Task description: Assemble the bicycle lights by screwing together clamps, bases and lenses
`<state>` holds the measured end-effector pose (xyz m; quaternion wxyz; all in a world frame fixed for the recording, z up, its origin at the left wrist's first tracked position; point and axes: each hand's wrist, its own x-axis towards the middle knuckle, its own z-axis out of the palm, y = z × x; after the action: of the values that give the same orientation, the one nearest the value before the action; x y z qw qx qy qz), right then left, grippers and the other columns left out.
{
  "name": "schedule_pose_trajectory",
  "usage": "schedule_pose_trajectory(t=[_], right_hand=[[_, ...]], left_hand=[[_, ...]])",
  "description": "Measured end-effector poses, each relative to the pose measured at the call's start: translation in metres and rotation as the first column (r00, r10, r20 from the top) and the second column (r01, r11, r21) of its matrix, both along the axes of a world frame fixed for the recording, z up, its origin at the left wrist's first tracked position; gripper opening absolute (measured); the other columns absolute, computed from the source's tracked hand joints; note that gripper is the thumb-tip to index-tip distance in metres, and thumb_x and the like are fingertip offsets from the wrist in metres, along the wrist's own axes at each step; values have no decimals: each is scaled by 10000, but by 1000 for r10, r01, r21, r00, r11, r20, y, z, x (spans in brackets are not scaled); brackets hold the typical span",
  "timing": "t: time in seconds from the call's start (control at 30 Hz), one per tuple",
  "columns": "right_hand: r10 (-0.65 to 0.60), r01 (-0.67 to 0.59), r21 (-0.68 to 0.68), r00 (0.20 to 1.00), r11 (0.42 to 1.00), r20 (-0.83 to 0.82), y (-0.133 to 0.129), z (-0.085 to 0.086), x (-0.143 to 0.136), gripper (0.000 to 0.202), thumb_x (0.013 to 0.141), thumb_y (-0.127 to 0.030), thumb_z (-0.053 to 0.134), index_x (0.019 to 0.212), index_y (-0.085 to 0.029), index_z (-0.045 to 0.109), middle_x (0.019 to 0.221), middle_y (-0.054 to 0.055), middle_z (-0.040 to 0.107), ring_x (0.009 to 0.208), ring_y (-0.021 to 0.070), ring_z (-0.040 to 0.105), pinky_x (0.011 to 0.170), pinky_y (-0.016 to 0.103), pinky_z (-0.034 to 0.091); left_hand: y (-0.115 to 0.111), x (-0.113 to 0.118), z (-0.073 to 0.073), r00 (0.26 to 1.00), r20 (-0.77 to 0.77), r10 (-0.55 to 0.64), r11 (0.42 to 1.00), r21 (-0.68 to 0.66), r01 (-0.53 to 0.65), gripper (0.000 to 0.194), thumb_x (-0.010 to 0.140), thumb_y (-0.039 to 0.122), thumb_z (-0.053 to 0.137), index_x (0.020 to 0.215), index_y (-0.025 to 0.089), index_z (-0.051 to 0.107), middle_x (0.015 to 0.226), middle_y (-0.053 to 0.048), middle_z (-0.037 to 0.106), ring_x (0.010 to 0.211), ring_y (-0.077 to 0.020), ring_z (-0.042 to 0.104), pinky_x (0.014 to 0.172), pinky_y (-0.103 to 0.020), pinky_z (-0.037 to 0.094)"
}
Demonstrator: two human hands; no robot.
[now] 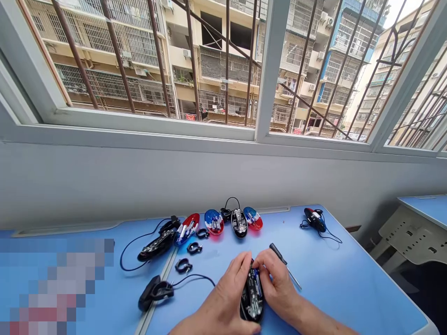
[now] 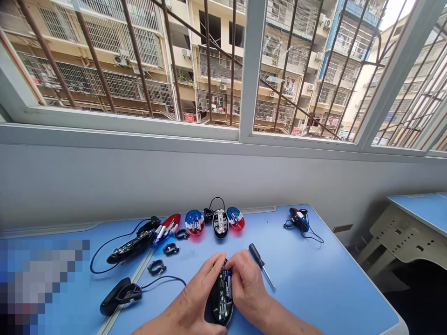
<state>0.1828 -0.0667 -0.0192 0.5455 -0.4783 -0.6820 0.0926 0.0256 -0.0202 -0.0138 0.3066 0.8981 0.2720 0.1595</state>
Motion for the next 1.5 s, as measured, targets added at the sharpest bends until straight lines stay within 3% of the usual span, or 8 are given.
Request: schedule_pose_trajectory(t=[0.13, 0.43, 0.63, 1.03, 1.5], right_hand=[[-19, 14, 75, 998, 997, 66, -2, 0, 4, 256, 836, -32, 353, 858, -211, 535, 777, 19, 541, 709, 145, 521, 629, 255, 418], [-70, 55, 86, 982, 995, 175, 0, 6, 5, 267, 764, 4, 340, 814, -209, 493, 735, 18, 525, 688, 161, 481, 628, 272, 405], [-130, 116, 78, 969, 990, 210, 0, 7, 1, 281, 756, 16, 334, 811, -213, 488, 732, 15, 495, 674, 163, 454, 599, 262, 379], [-67, 50, 126, 989, 991, 130, 2, 3, 0, 255, 802, -4, 315, 807, -215, 457, 718, 1, 478, 655, 146, 452, 589, 247, 386], [-79, 75, 68, 996, 995, 51, 5, 2, -1, 251, 817, -34, 314, 736, -216, 466, 678, -9, 471, 622, 138, 446, 567, 246, 378]], left_hand=[[-1, 0, 1, 1000, 7, -5, 1000, 4, 5, 1144, 489, 194, 703, 1467, 76, 123, 1488, -244, 226, 1387, -393, 209, 1145, -487, 241], [-5, -1, 7, 999, 46, -8, 999, 48, 6, 1094, 511, 195, 700, 1446, 81, 144, 1448, -255, 268, 1363, -397, 253, 1124, -519, 271], [-5, 0, 5, 993, 110, -31, 997, 80, 22, 1114, 523, 195, 706, 1461, 177, 106, 1422, -193, 309, 1329, -395, 311, 1101, -531, 313], [-3, -1, -5, 995, 91, -40, 992, 120, 29, 1210, 519, 192, 711, 1466, 218, -42, 1448, -207, 243, 1347, -405, 280, 1096, -535, 318], [-4, -1, 1, 994, 97, -42, 996, 85, 33, 1141, 510, 169, 705, 1454, 183, 65, 1447, -204, 259, 1342, -392, 287, 1104, -521, 315]])
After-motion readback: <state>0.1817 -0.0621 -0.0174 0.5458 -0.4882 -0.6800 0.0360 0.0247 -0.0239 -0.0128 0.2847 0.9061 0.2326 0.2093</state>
